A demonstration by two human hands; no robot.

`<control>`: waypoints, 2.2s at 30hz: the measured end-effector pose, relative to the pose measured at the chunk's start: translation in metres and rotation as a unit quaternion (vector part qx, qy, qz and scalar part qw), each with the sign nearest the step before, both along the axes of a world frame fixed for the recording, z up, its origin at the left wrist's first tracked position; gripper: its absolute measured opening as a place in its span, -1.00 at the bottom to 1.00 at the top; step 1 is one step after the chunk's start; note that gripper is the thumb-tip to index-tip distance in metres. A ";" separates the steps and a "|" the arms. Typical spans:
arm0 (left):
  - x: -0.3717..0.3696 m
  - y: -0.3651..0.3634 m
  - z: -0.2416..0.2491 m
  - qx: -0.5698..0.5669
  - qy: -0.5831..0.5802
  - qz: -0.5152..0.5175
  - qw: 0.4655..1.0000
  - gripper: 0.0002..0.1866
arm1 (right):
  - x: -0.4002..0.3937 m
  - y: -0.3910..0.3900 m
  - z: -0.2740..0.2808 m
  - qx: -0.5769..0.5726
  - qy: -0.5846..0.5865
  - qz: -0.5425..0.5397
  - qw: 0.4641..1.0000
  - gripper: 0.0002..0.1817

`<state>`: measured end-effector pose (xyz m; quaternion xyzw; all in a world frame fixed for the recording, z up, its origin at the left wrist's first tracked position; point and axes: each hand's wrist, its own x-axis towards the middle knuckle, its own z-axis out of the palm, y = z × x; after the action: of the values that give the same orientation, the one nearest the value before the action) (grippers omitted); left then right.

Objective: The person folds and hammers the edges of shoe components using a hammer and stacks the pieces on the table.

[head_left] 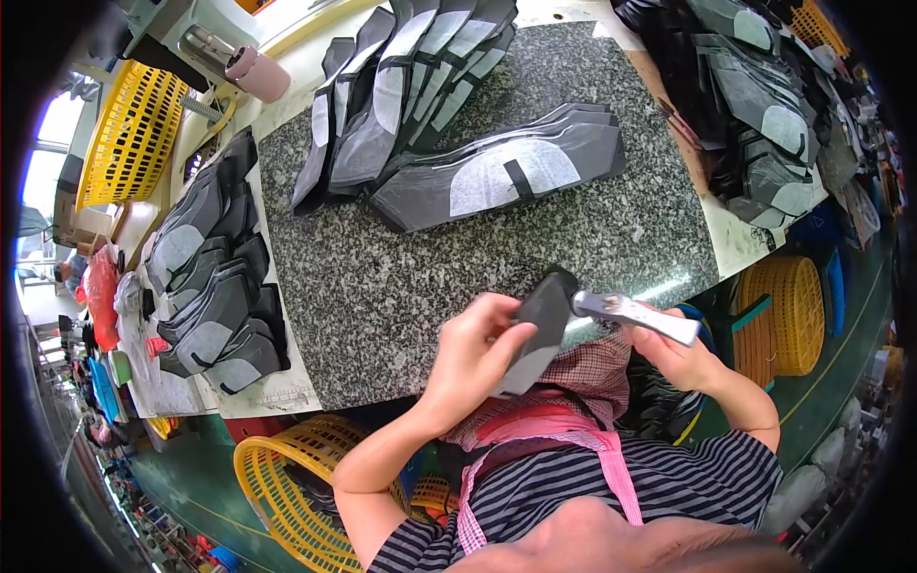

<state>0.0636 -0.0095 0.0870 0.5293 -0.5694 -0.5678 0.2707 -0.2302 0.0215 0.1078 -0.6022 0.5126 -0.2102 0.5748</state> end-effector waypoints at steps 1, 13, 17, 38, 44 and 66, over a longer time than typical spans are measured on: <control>0.009 0.007 0.005 -0.037 0.025 0.058 0.997 -0.70 | -0.007 0.002 0.002 0.003 -0.002 0.002 1.000 -0.64; -0.011 -0.040 0.019 -0.072 -0.109 -0.239 0.962 -0.70 | -0.030 0.014 0.026 -0.007 0.019 -0.078 0.997 -0.58; -0.049 -0.047 -0.011 -0.191 -0.129 -0.234 0.944 -0.73 | -0.002 0.000 0.035 -0.120 0.089 0.011 0.989 -0.79; -0.043 -0.072 -0.028 -0.467 -0.096 -0.348 0.807 -0.84 | 0.005 -0.020 0.053 -0.093 0.106 -0.064 0.988 -0.83; -0.042 -0.066 -0.027 -0.517 -0.144 -0.357 0.765 -0.80 | -0.003 -0.012 0.037 -0.052 0.176 0.031 0.982 -0.79; -0.036 -0.037 -0.016 -0.464 -0.159 -0.317 0.811 -0.78 | 0.001 -0.014 0.022 -0.104 0.095 -0.017 0.990 -0.81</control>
<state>0.0278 -0.0465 0.0713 0.2136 -0.9366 -0.1981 0.1945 -0.2289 0.0073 0.1295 -0.6671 0.5508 -0.2139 0.4537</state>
